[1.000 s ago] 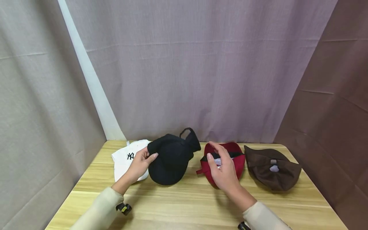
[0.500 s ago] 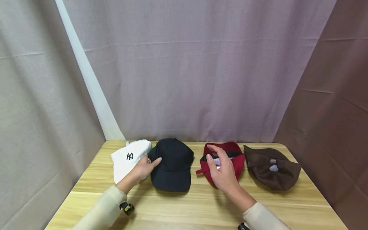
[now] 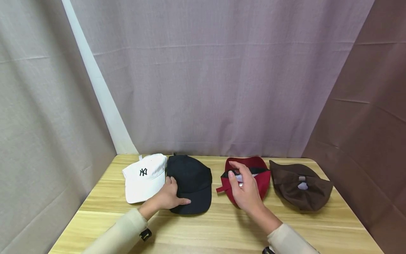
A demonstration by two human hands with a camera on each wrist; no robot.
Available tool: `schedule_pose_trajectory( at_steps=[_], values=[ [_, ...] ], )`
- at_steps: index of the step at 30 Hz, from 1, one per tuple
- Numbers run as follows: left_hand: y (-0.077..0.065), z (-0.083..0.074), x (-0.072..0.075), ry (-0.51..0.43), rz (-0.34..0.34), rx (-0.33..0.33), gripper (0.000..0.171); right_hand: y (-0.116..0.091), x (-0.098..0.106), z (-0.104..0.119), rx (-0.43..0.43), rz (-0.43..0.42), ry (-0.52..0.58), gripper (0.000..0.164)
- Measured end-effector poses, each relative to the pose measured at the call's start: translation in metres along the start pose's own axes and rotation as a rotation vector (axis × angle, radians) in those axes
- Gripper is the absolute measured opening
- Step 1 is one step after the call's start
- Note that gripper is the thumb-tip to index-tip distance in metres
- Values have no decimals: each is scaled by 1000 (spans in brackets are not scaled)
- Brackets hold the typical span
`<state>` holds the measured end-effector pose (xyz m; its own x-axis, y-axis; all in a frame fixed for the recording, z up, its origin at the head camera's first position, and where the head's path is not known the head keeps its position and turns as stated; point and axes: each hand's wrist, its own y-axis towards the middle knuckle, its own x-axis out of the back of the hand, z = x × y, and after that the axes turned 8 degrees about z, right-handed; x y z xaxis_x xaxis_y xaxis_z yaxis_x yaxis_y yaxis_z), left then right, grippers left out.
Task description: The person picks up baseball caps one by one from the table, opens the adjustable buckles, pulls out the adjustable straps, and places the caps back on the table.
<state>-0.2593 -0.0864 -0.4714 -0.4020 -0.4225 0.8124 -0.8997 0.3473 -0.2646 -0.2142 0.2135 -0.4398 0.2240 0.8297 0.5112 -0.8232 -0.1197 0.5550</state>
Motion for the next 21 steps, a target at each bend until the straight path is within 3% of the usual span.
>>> schedule_pose_trajectory(
  at_steps=[7, 13, 21],
  values=[
    [6, -11, 1, 156, 93, 0, 113, -6, 4, -10, -35, 25, -55, 34],
    [14, -14, 5, 205, 86, 7, 113, -3, 6, -37, -22, 27, -161, 33],
    [27, -14, 7, 249, 88, 18, 111, 0, 21, -70, -156, 104, -313, 40]
  ],
)
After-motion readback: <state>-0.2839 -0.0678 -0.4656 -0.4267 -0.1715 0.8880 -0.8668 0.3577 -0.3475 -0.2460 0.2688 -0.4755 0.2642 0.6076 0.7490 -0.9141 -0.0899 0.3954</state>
